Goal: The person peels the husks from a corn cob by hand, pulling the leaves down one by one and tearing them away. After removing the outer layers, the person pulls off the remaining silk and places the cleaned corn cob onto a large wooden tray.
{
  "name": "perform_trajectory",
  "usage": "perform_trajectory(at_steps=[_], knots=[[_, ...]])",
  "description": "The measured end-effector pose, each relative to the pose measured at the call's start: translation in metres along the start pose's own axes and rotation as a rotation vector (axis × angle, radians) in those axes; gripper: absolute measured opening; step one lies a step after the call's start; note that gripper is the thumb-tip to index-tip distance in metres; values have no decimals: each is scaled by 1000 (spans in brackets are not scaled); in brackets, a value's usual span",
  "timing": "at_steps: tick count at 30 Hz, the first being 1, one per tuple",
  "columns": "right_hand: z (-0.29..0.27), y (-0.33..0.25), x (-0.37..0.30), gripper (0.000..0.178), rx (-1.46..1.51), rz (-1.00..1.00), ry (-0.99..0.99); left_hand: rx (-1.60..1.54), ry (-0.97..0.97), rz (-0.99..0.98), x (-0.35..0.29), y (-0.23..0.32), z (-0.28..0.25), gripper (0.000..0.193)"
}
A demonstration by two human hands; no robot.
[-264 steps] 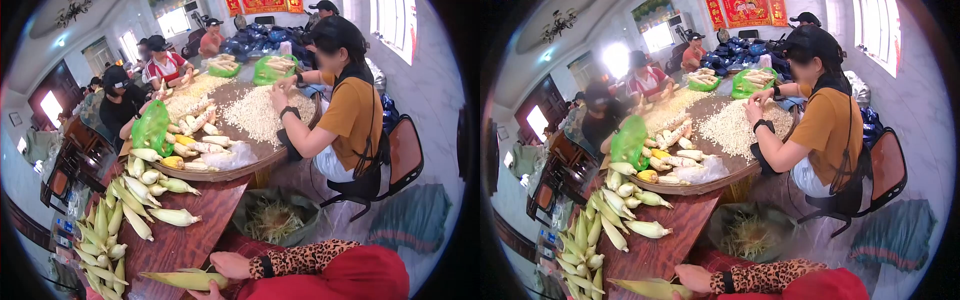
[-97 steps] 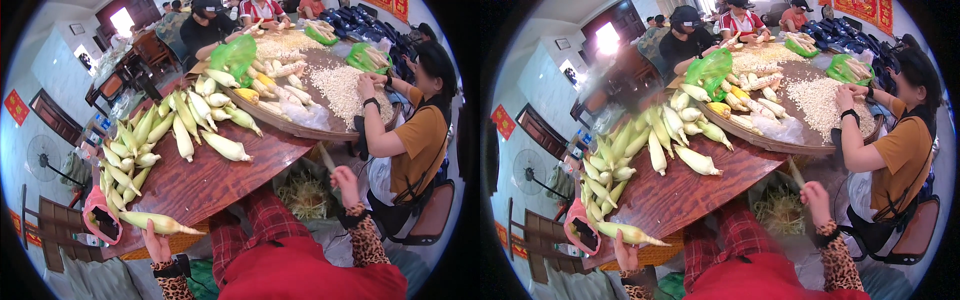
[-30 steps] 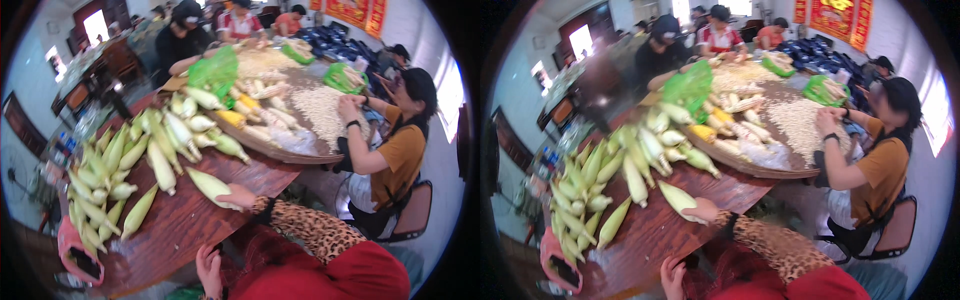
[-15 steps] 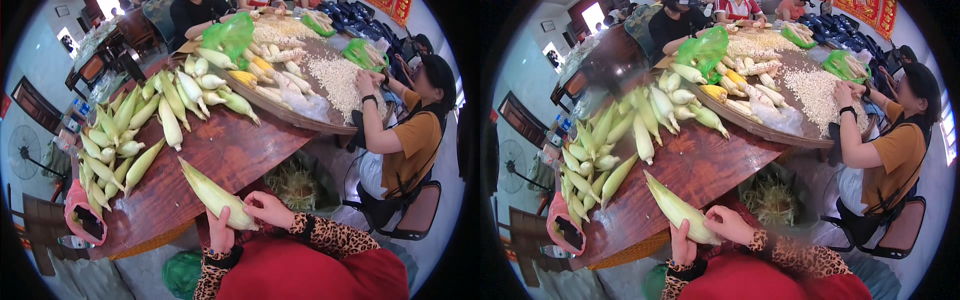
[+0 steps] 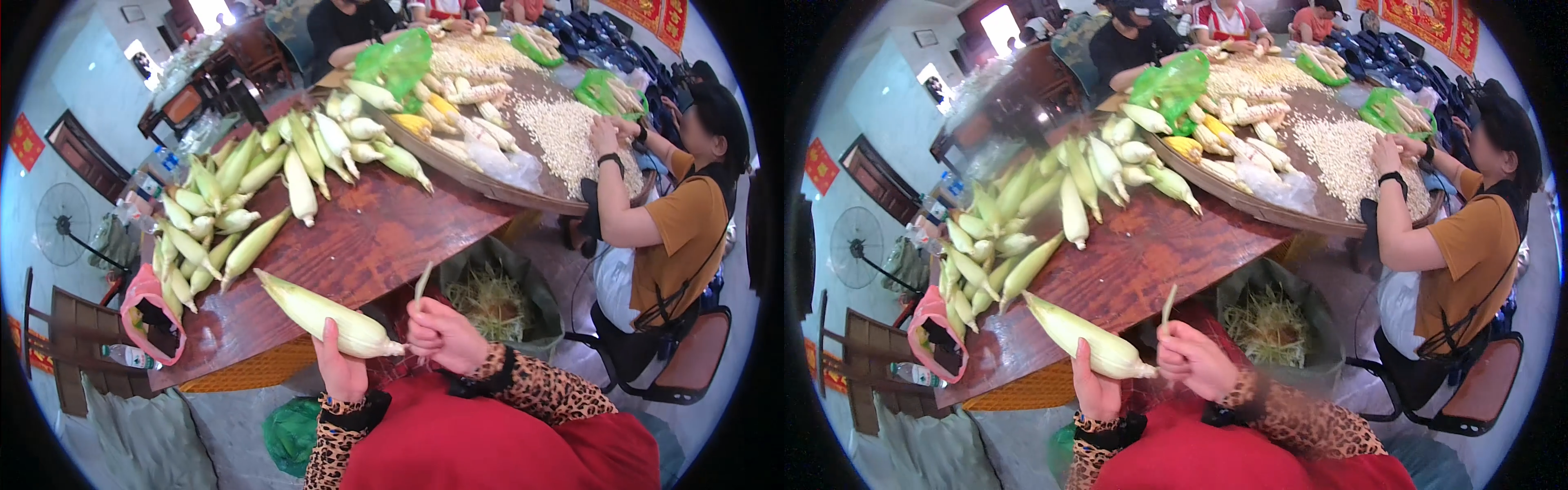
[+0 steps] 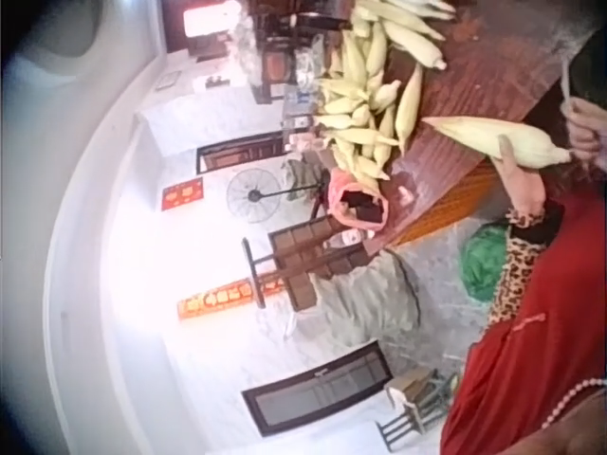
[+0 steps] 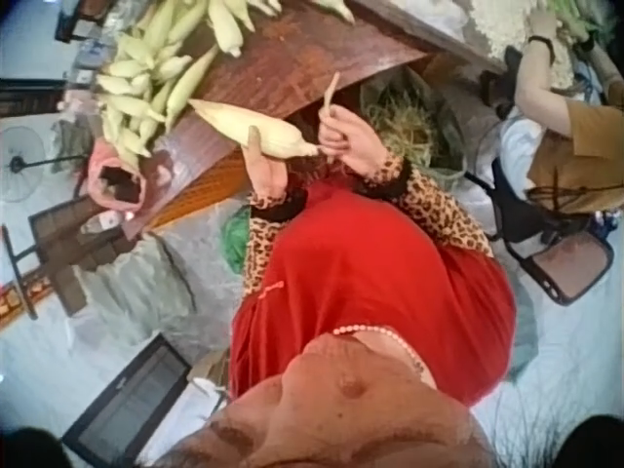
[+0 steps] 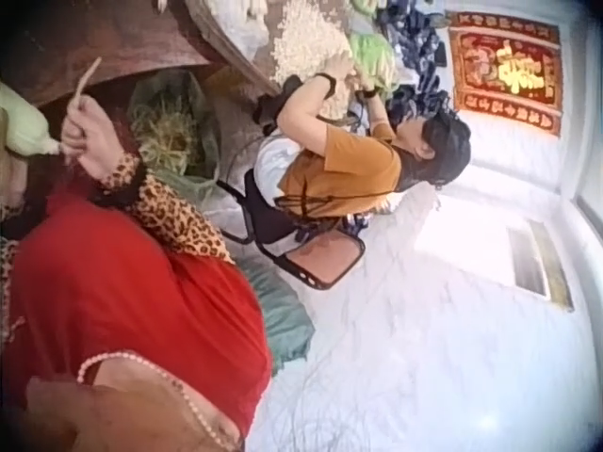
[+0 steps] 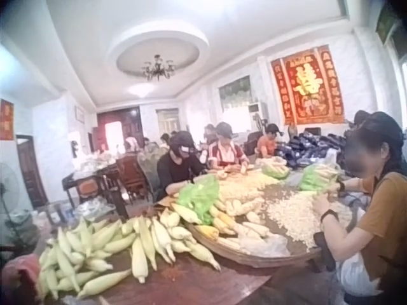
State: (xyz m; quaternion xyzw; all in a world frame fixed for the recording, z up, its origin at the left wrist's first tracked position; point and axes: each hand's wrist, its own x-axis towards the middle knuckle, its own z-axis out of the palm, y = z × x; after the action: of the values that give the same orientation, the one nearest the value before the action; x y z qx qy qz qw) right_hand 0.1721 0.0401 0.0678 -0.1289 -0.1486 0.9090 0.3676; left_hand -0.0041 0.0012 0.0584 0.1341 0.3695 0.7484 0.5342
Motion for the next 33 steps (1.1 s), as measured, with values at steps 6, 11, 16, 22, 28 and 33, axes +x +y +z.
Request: perform_trajectory(at_steps=[6,11,16,22,28,33], knots=[[19,-38,-36,7,-224,-209,103,120,-16,110,1,34,-14,39],[20,-18,9,18,-706,-53,172,15,-231,-54,-18,20,-2,52],[23,8,46,28,-1237,-242,140,197,-210,-56,-19,8,5,51],[15,11,55,22,-1300,-268,255,310,-179,-94,-6,5,4,68],[5,13,58,20,-919,-153,209,248,-131,-158,3,10,0,58],[-3,14,58,18,-1061,-290,288,321,-133,-150,0,5,3,60]])
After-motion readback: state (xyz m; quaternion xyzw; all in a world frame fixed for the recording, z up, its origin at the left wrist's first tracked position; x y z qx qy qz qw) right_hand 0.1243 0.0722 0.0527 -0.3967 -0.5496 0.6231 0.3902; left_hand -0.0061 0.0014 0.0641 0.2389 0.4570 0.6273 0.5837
